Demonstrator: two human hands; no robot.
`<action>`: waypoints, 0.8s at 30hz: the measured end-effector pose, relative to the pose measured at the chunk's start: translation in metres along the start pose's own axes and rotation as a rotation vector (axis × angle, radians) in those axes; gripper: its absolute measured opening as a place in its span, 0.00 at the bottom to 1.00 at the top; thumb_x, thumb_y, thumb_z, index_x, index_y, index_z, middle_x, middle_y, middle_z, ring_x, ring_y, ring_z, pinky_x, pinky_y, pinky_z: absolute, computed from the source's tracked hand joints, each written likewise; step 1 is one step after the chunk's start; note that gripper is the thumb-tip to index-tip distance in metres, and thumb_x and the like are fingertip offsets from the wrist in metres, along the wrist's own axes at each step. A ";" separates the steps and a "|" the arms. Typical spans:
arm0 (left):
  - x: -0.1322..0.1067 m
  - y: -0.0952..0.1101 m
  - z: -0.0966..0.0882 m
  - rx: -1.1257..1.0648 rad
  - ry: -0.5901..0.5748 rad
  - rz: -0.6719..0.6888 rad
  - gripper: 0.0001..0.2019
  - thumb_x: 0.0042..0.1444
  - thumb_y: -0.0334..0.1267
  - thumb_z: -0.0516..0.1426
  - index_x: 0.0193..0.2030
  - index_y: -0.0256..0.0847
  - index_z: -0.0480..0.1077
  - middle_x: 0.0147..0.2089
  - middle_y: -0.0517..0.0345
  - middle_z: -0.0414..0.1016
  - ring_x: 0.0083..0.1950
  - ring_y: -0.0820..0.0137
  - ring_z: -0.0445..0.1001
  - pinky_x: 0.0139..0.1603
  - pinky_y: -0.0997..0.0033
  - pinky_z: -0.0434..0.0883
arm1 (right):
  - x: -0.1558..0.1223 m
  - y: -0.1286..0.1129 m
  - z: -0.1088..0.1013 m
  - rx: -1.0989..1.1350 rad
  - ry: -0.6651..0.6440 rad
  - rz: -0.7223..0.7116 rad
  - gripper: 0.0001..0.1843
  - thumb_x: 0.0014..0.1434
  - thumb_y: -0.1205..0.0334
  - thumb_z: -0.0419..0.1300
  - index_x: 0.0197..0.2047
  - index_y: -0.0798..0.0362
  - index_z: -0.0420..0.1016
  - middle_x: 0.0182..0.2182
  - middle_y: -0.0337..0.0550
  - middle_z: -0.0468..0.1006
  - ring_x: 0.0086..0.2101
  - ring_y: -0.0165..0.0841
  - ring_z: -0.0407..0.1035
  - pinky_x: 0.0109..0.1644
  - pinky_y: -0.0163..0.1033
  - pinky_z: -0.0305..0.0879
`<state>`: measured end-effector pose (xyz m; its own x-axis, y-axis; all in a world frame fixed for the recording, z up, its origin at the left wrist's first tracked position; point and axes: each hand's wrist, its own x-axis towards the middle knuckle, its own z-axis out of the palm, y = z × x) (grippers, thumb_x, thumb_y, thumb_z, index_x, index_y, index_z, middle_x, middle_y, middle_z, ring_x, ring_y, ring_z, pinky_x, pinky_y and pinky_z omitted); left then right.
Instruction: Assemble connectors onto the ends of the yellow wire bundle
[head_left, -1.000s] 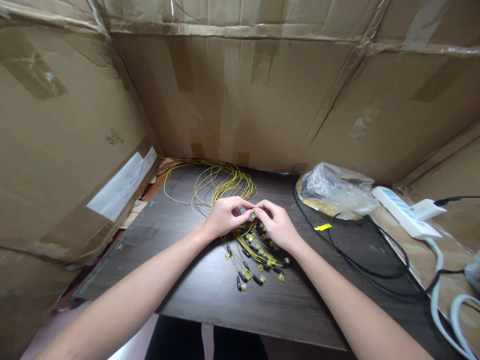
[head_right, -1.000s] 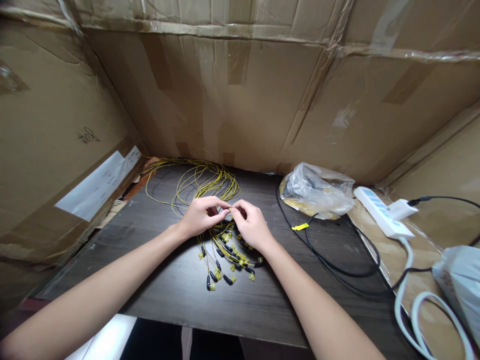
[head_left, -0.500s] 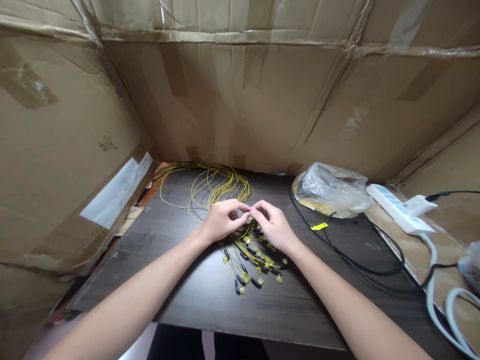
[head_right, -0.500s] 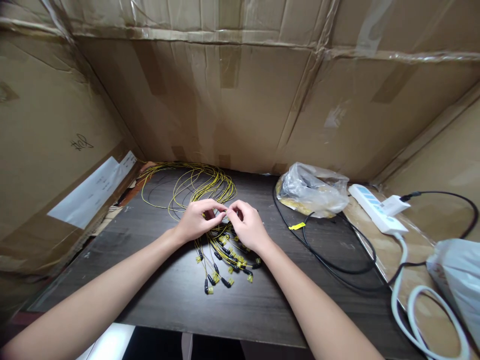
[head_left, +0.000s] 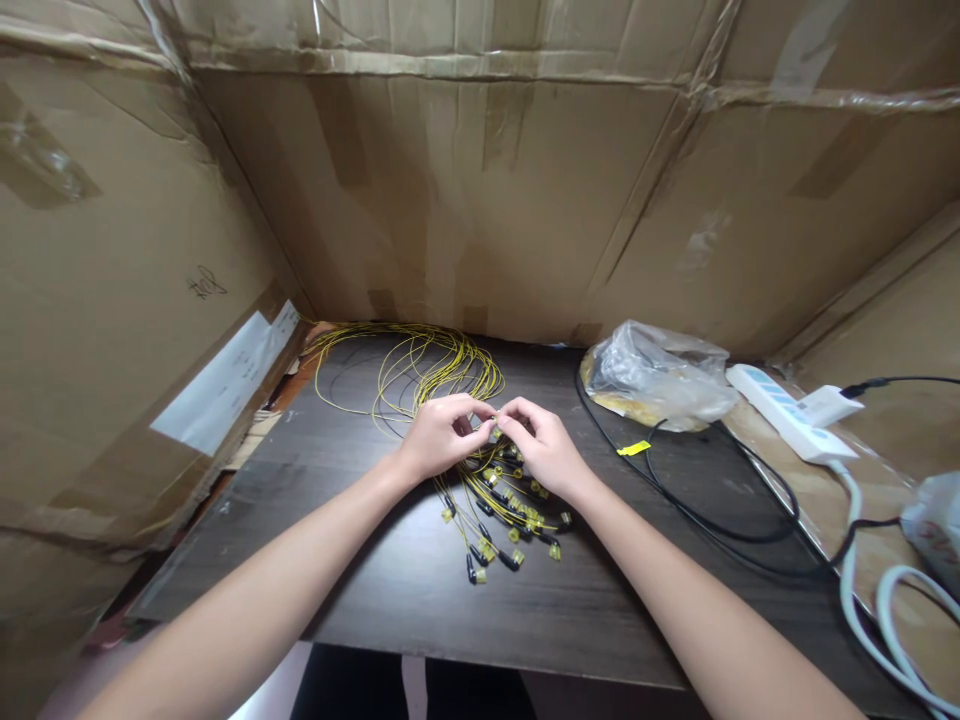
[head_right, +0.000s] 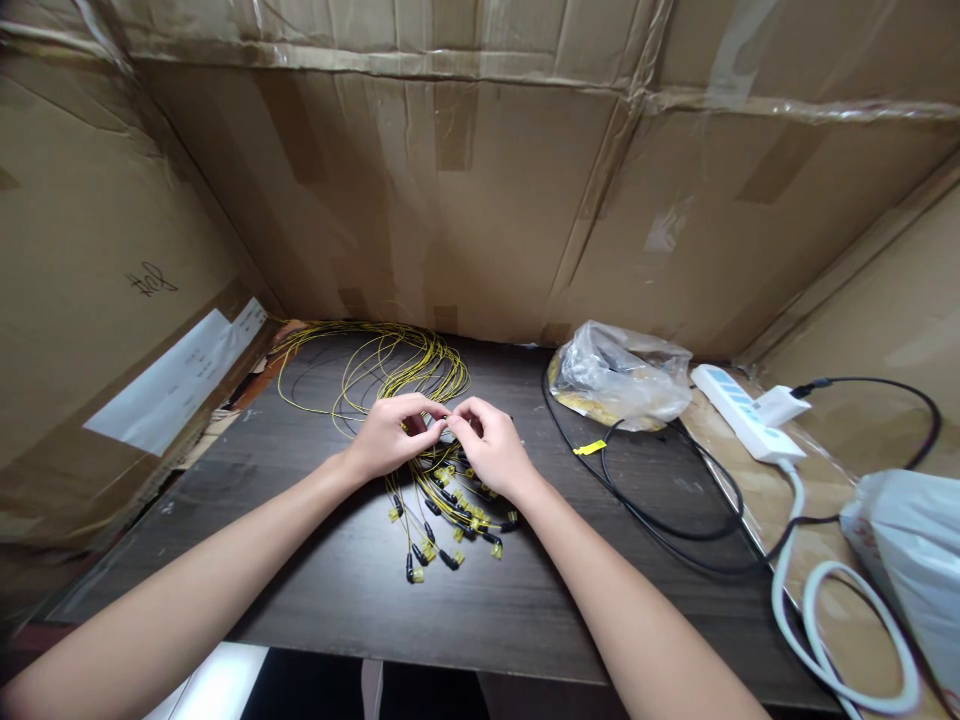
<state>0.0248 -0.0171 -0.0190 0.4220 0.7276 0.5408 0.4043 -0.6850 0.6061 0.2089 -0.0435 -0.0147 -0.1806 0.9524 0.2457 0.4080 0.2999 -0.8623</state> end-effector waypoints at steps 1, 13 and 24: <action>0.000 0.000 0.000 -0.002 0.001 0.001 0.05 0.58 0.33 0.61 0.39 0.38 0.79 0.32 0.58 0.79 0.25 0.78 0.70 0.30 0.77 0.69 | 0.000 0.000 0.000 0.000 0.002 0.005 0.12 0.62 0.53 0.56 0.33 0.52 0.70 0.25 0.36 0.68 0.27 0.30 0.60 0.32 0.36 0.56; 0.000 0.000 0.001 -0.023 0.002 0.008 0.05 0.57 0.33 0.61 0.38 0.37 0.79 0.32 0.58 0.79 0.23 0.79 0.70 0.28 0.78 0.68 | 0.000 0.002 0.000 -0.015 -0.004 0.020 0.14 0.63 0.51 0.55 0.32 0.52 0.71 0.24 0.36 0.67 0.26 0.30 0.59 0.31 0.36 0.54; 0.000 0.002 0.000 -0.027 -0.018 -0.007 0.05 0.57 0.33 0.61 0.38 0.37 0.79 0.32 0.58 0.79 0.24 0.78 0.70 0.29 0.78 0.68 | 0.000 0.003 0.001 -0.036 -0.045 -0.008 0.22 0.67 0.49 0.49 0.26 0.52 0.67 0.23 0.37 0.66 0.27 0.31 0.61 0.33 0.36 0.56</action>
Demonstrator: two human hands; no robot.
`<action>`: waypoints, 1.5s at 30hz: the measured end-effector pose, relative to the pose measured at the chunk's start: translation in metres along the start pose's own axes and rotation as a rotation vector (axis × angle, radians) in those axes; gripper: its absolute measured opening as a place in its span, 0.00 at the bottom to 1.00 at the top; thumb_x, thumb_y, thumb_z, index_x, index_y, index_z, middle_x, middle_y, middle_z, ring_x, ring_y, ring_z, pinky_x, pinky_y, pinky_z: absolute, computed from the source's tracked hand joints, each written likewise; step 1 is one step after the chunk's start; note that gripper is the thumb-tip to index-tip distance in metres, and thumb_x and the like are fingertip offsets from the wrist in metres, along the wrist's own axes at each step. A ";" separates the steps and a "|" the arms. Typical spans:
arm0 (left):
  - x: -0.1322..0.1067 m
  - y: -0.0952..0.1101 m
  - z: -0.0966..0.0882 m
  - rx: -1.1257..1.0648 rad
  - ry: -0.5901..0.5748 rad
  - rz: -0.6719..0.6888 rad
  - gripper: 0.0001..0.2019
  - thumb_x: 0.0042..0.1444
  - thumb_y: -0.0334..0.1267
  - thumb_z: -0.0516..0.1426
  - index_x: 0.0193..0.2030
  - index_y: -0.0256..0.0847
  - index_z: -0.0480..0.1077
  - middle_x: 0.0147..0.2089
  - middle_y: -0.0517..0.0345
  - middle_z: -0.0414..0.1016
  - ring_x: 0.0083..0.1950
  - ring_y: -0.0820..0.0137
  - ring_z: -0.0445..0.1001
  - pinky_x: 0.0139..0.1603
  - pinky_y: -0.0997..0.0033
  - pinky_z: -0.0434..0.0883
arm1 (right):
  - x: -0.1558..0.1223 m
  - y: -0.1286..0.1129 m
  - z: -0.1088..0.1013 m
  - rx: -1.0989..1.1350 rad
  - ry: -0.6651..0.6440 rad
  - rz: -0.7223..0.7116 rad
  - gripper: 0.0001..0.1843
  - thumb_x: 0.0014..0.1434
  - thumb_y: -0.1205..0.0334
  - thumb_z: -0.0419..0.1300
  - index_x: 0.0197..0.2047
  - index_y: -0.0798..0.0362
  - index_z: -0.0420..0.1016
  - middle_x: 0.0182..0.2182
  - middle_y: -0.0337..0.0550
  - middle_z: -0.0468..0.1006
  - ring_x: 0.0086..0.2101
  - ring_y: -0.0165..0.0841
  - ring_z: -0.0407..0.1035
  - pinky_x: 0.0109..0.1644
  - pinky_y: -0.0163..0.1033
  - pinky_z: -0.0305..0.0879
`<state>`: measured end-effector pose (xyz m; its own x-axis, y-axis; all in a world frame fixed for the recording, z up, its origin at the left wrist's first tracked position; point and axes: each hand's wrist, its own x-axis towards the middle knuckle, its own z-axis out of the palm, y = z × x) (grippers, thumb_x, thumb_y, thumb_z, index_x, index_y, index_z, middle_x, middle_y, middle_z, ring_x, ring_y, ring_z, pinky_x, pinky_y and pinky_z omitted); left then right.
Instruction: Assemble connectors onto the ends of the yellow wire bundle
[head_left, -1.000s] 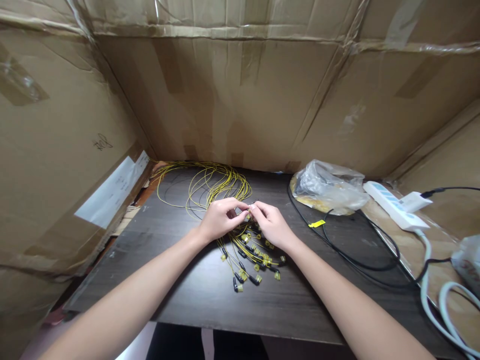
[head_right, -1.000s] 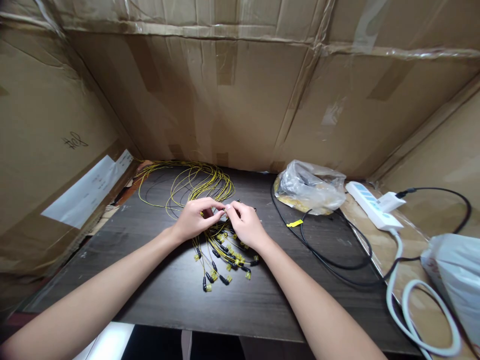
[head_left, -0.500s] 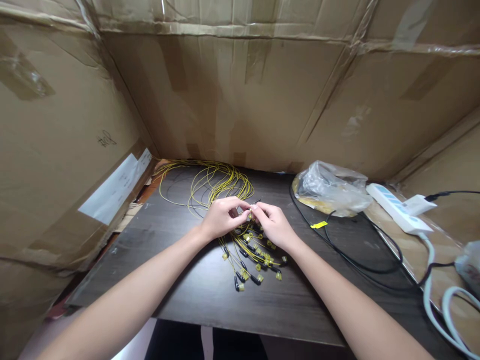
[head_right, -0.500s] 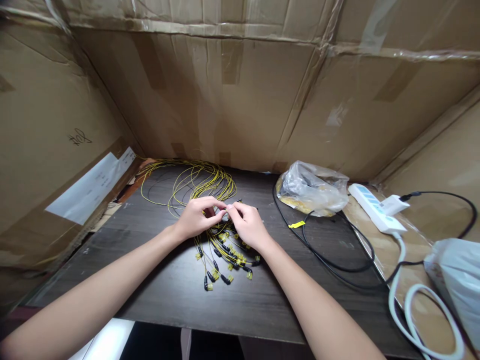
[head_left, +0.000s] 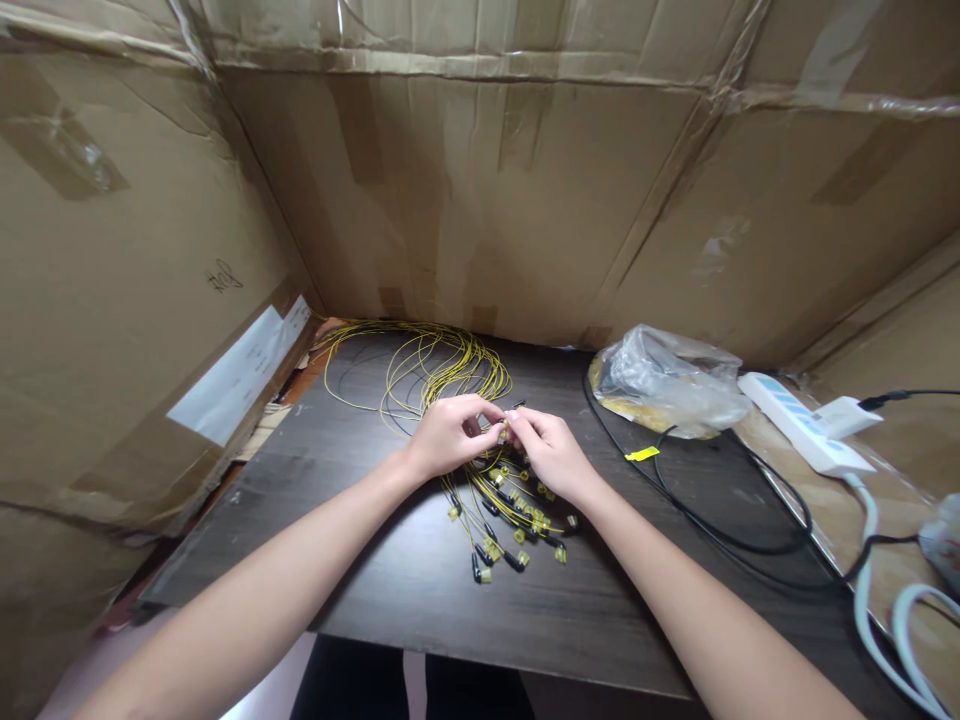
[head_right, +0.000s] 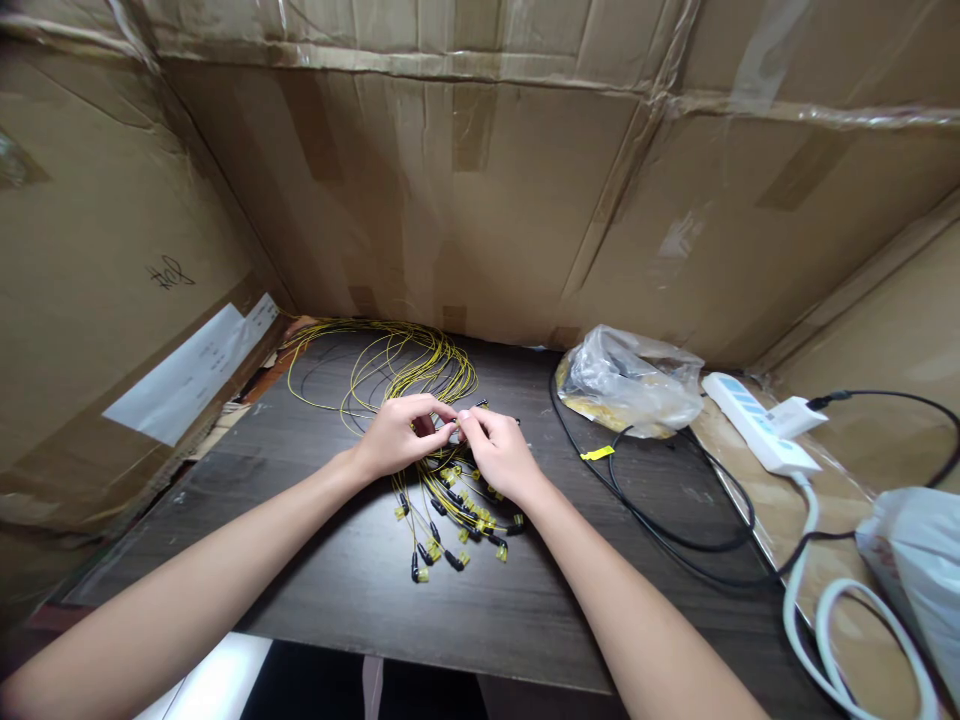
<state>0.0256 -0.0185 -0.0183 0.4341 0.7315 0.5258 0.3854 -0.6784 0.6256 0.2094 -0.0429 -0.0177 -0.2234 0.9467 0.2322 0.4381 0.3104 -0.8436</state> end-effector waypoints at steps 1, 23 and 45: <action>0.000 0.000 0.000 0.000 0.002 -0.001 0.05 0.57 0.33 0.61 0.38 0.37 0.79 0.32 0.58 0.79 0.24 0.78 0.70 0.29 0.78 0.68 | 0.000 0.000 0.000 -0.002 0.009 -0.007 0.21 0.67 0.50 0.50 0.27 0.52 0.68 0.24 0.37 0.67 0.28 0.31 0.61 0.33 0.36 0.56; 0.000 -0.004 0.001 0.019 0.012 0.060 0.07 0.61 0.34 0.60 0.42 0.38 0.80 0.34 0.57 0.80 0.27 0.76 0.71 0.32 0.76 0.69 | 0.001 0.001 -0.001 -0.037 -0.002 -0.027 0.20 0.67 0.52 0.48 0.27 0.52 0.66 0.23 0.37 0.67 0.27 0.30 0.61 0.33 0.36 0.56; 0.002 0.002 0.005 -0.282 0.066 -0.243 0.08 0.57 0.39 0.64 0.40 0.37 0.80 0.35 0.54 0.83 0.32 0.71 0.79 0.32 0.76 0.74 | 0.001 -0.002 -0.001 0.017 0.050 -0.038 0.18 0.67 0.51 0.50 0.29 0.52 0.67 0.25 0.37 0.67 0.28 0.31 0.61 0.34 0.37 0.56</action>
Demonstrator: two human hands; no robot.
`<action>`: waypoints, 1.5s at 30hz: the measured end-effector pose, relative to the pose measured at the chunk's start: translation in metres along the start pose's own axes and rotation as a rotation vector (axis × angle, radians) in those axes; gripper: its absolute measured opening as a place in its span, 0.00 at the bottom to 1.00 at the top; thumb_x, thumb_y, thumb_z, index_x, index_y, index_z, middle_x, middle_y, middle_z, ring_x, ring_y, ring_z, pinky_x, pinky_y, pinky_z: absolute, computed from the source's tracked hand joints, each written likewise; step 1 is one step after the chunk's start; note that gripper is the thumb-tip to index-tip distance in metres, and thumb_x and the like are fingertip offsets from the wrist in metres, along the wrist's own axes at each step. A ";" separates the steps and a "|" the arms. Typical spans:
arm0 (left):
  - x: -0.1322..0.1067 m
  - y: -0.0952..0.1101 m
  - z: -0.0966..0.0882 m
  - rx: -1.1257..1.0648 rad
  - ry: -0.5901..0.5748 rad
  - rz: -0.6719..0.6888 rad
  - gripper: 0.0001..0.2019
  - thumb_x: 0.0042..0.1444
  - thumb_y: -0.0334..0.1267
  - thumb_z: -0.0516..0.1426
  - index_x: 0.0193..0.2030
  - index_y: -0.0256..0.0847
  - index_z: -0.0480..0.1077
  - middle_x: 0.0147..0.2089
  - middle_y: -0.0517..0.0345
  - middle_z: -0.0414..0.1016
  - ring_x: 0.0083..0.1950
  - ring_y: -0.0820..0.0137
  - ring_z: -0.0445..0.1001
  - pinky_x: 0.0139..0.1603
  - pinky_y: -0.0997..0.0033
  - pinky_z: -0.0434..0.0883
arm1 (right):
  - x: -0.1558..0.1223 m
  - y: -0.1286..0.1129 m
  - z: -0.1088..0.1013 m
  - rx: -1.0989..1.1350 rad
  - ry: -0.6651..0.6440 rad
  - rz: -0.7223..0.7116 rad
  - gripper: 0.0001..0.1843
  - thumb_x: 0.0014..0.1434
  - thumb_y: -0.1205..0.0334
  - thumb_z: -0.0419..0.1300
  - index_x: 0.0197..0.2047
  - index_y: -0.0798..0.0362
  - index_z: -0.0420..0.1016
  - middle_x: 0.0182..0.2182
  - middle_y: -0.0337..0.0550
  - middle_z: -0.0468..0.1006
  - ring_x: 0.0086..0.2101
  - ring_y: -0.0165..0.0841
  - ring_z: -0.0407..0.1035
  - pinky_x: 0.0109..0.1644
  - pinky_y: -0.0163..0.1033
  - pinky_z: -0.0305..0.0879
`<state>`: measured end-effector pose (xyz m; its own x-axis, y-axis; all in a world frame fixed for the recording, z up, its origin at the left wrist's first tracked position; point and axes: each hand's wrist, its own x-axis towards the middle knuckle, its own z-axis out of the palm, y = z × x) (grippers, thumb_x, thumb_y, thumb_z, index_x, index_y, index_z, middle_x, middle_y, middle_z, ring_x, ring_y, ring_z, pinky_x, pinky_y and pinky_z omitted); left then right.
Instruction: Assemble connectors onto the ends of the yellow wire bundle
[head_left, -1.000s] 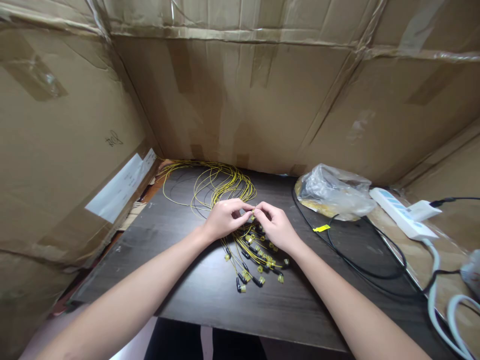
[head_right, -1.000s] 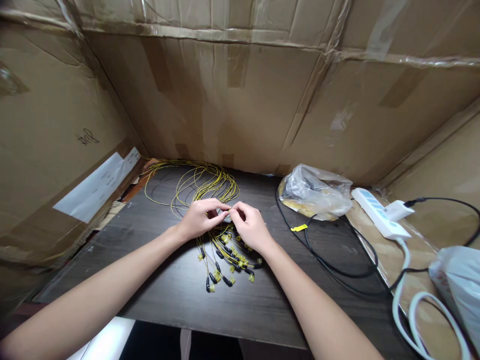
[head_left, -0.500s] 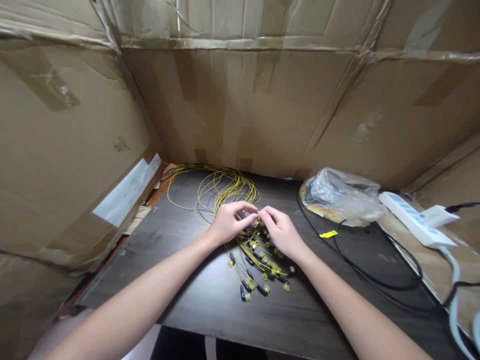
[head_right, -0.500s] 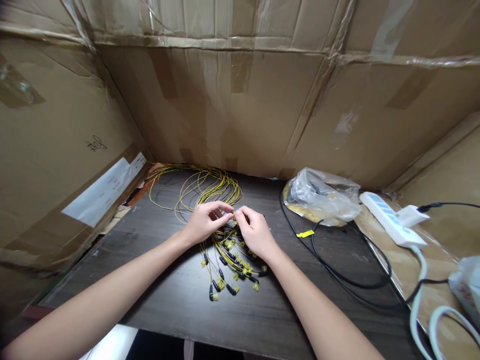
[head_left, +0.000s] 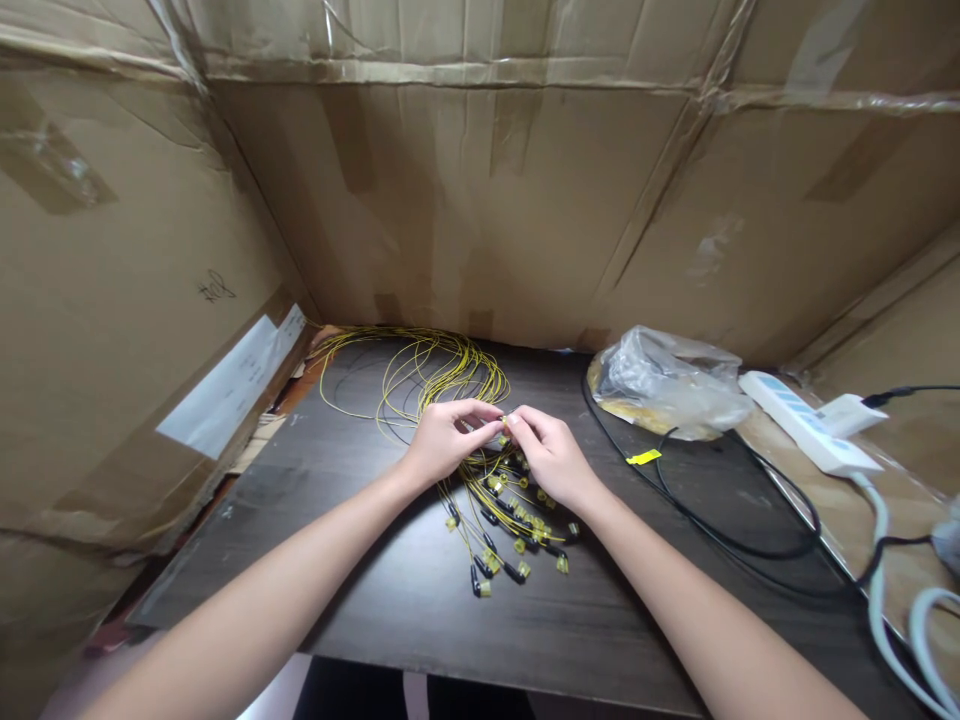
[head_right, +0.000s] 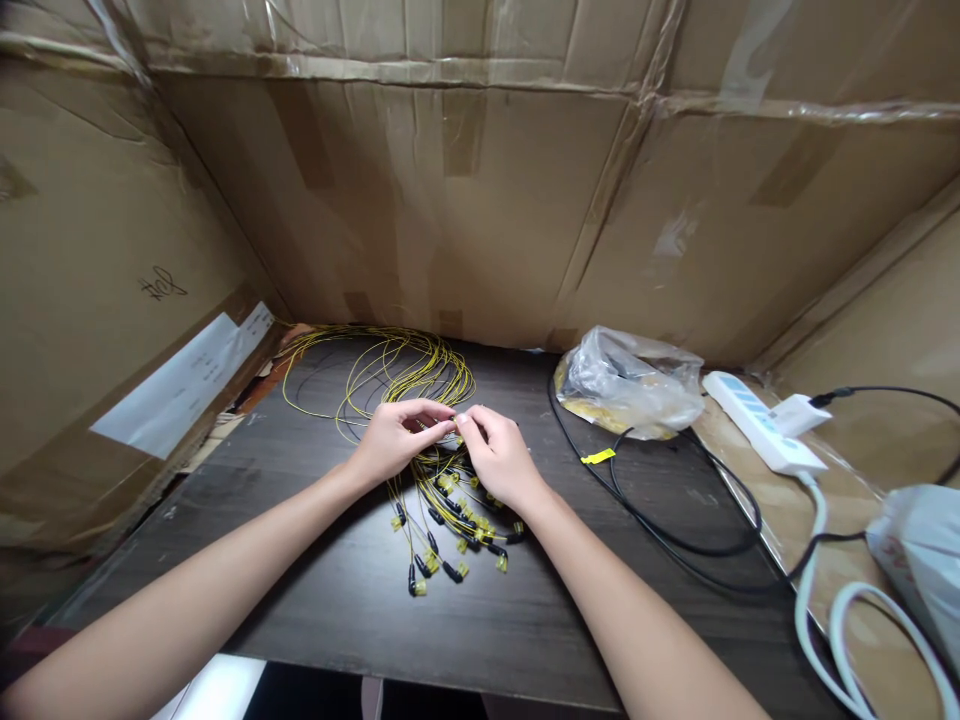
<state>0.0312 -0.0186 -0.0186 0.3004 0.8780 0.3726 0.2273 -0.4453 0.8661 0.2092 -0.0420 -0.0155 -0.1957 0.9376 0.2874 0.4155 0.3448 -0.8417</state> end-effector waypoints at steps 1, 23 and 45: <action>0.000 0.000 0.000 -0.005 0.007 0.002 0.09 0.56 0.39 0.64 0.39 0.36 0.81 0.35 0.54 0.83 0.31 0.72 0.79 0.31 0.76 0.74 | 0.000 -0.001 -0.001 -0.002 0.007 -0.004 0.17 0.67 0.52 0.51 0.30 0.52 0.68 0.26 0.37 0.68 0.28 0.31 0.61 0.33 0.36 0.56; 0.001 0.005 -0.001 0.064 -0.039 0.025 0.09 0.59 0.41 0.62 0.39 0.38 0.80 0.36 0.55 0.82 0.35 0.71 0.78 0.31 0.77 0.71 | 0.000 -0.003 0.000 0.016 0.007 0.001 0.20 0.67 0.51 0.49 0.26 0.51 0.63 0.22 0.35 0.62 0.26 0.30 0.57 0.32 0.36 0.54; 0.002 0.003 -0.002 0.002 -0.064 -0.027 0.07 0.55 0.38 0.64 0.38 0.37 0.80 0.33 0.56 0.82 0.29 0.74 0.75 0.29 0.77 0.71 | -0.001 -0.003 -0.002 0.019 0.011 0.007 0.14 0.64 0.53 0.54 0.31 0.52 0.68 0.24 0.36 0.66 0.27 0.30 0.59 0.31 0.36 0.55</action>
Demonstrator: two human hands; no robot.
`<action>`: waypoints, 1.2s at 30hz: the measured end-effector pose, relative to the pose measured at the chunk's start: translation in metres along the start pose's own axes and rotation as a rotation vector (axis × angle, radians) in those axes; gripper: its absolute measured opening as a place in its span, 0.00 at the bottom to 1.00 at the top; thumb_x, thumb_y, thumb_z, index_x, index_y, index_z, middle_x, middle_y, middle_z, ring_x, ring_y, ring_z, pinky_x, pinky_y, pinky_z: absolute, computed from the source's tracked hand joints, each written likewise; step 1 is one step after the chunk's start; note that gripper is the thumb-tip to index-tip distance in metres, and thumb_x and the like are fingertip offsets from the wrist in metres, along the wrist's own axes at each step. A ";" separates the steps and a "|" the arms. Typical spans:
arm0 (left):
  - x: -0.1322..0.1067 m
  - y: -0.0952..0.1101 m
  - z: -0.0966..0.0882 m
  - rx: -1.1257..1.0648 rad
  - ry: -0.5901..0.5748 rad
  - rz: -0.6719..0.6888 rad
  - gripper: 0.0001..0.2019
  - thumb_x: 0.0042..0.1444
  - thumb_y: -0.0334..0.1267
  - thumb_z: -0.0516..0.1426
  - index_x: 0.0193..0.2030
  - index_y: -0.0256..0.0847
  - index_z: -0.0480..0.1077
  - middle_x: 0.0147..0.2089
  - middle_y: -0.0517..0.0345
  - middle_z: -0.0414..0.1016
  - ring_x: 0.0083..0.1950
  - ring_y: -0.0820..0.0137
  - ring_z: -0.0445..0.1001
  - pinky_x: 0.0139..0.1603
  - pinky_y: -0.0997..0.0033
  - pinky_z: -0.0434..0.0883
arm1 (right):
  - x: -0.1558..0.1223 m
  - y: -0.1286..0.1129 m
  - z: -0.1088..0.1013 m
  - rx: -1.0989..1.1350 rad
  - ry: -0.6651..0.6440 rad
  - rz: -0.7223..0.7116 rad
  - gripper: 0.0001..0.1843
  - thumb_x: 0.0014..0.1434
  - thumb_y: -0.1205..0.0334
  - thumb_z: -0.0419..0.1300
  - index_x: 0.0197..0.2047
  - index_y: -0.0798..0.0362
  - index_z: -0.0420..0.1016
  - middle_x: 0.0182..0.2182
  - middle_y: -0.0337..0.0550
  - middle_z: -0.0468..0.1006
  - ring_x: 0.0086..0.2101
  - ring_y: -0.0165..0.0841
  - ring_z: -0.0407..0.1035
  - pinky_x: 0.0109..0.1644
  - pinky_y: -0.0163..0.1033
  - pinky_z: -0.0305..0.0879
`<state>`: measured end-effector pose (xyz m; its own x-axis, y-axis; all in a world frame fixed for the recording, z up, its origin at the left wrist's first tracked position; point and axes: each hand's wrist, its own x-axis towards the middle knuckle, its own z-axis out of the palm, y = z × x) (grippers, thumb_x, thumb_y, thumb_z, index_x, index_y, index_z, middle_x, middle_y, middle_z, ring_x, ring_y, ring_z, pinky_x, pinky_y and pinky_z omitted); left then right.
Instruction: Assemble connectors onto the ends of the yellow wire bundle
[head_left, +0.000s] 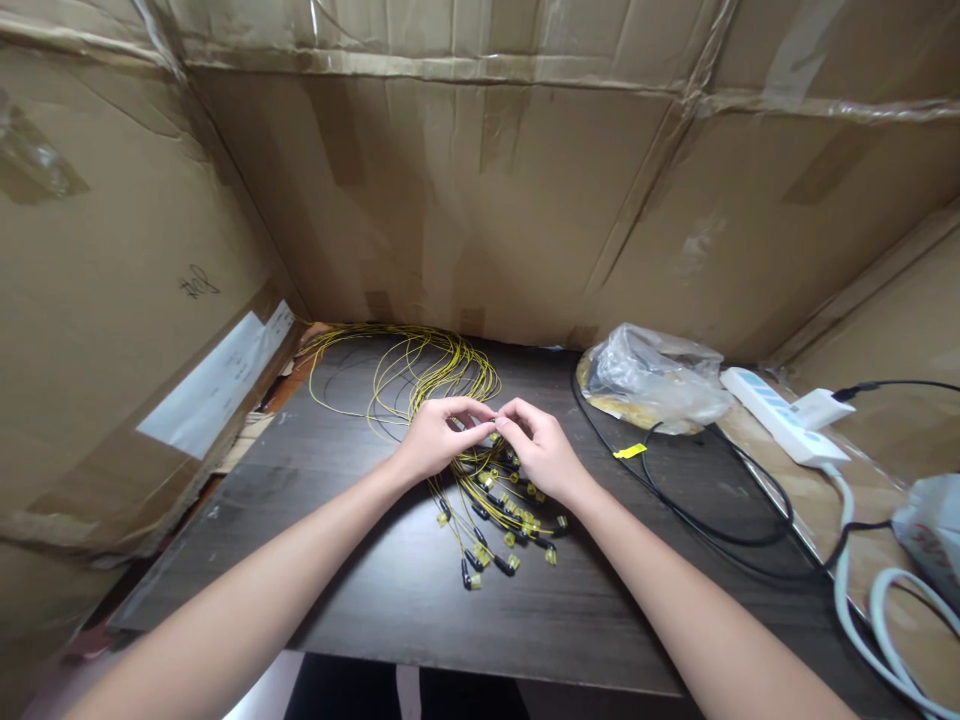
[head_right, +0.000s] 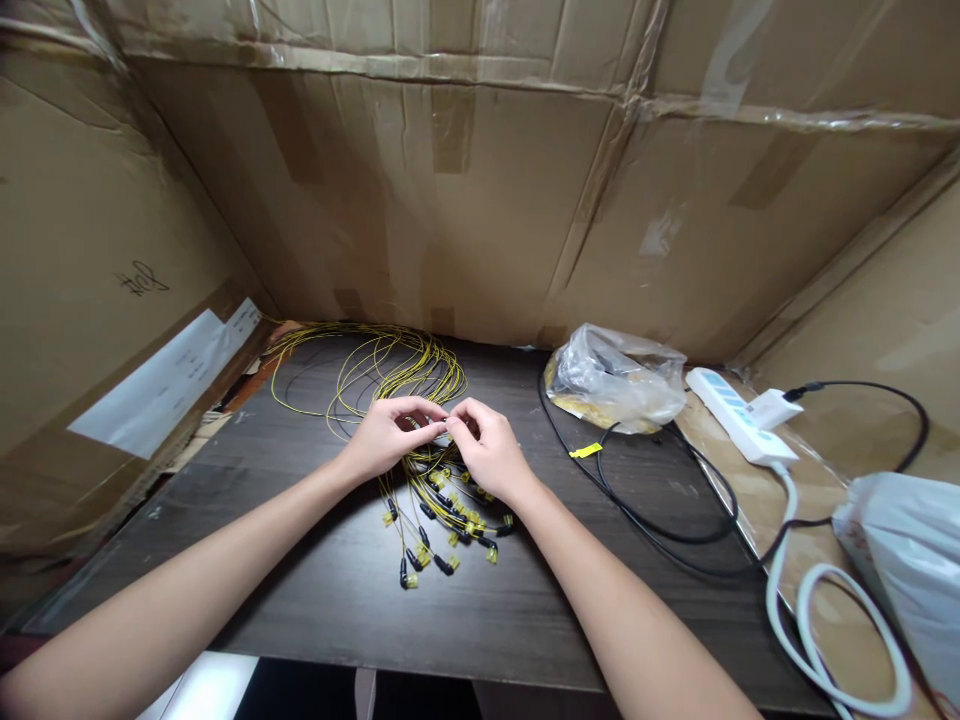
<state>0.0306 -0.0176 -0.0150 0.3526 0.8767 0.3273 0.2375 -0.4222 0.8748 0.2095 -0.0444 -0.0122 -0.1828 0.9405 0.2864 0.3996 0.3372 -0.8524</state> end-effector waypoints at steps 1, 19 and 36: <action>0.000 0.000 0.000 0.003 0.002 0.010 0.07 0.55 0.38 0.64 0.38 0.37 0.80 0.33 0.55 0.82 0.30 0.74 0.75 0.30 0.77 0.71 | 0.000 0.000 0.000 -0.008 -0.009 -0.005 0.16 0.65 0.52 0.53 0.29 0.52 0.67 0.24 0.36 0.65 0.27 0.30 0.59 0.31 0.36 0.55; -0.002 -0.001 0.001 0.073 0.009 0.097 0.07 0.56 0.37 0.63 0.38 0.36 0.79 0.34 0.56 0.80 0.30 0.75 0.74 0.30 0.78 0.70 | 0.001 0.007 0.001 0.007 -0.065 0.013 0.23 0.68 0.49 0.48 0.24 0.52 0.63 0.21 0.36 0.63 0.25 0.30 0.57 0.31 0.36 0.54; -0.003 -0.001 0.001 0.096 0.015 0.110 0.07 0.55 0.36 0.63 0.37 0.35 0.78 0.32 0.56 0.79 0.28 0.76 0.72 0.28 0.79 0.70 | 0.001 0.007 0.001 0.036 -0.048 0.030 0.23 0.67 0.48 0.49 0.25 0.52 0.64 0.22 0.36 0.62 0.25 0.30 0.57 0.31 0.36 0.54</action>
<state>0.0301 -0.0205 -0.0169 0.3680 0.8271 0.4248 0.2845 -0.5351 0.7954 0.2115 -0.0413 -0.0180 -0.2142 0.9469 0.2396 0.3734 0.3061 -0.8757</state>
